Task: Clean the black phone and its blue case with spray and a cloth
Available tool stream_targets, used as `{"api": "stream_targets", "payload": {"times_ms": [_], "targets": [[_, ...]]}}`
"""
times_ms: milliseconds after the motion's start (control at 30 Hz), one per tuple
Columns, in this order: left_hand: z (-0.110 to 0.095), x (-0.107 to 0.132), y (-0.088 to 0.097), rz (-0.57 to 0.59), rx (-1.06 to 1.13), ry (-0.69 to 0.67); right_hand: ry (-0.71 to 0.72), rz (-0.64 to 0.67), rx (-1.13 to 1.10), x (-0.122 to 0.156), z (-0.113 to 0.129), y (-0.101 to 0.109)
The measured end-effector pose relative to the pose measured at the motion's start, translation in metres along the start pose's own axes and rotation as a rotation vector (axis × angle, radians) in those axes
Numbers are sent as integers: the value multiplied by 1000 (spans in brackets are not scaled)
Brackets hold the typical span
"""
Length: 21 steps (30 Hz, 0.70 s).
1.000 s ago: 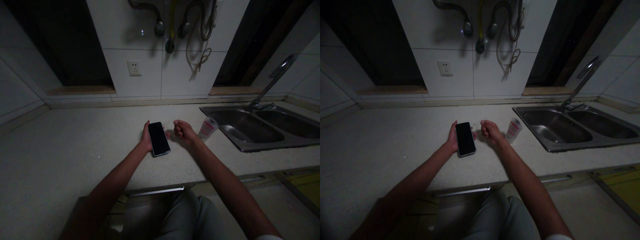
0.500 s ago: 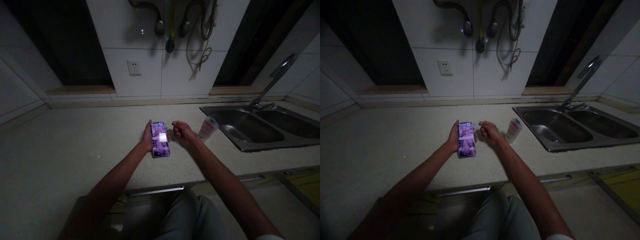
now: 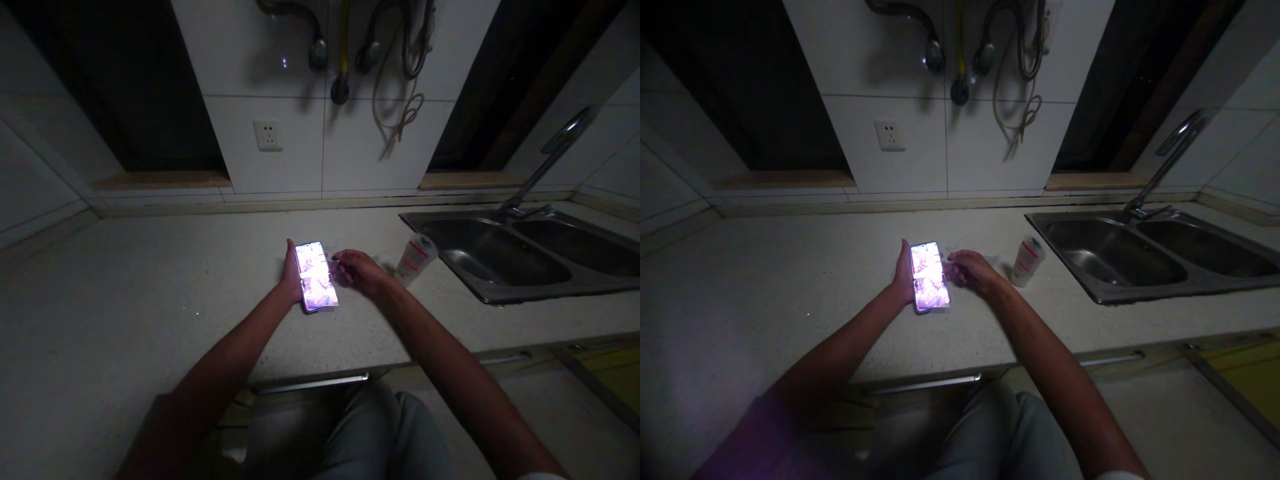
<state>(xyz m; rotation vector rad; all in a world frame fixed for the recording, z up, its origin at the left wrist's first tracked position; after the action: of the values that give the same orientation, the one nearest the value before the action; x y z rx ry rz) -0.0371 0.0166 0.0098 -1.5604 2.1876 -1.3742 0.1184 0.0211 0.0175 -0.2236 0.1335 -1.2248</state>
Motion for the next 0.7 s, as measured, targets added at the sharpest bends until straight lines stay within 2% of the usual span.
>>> {"api": "stream_targets", "payload": {"times_ms": [167,267,500,700], "targets": [[0,2,-4,39,38,-11,-49,108,79,5,0,-6],[0,4,-8,53,60,-25,-91,111,161,9,-1,-6],[-7,4,-1,-36,104,-95,-102,235,304,11,-3,-11],[-9,5,1,-63,196,-126,-57,231,351,12,-1,-13]]}}
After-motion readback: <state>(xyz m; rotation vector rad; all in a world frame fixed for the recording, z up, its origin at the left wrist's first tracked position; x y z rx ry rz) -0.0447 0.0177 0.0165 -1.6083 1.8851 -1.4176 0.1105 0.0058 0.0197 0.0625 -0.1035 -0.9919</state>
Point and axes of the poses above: each hand's wrist, its own x-axis away from the middle knuckle, its own y-axis out of the back of the hand, z = x × y, the point moved 4 cm from there along -x, towards the middle knuckle, and after that the axes turned 6 degrees about y, right-handed, at the moved point
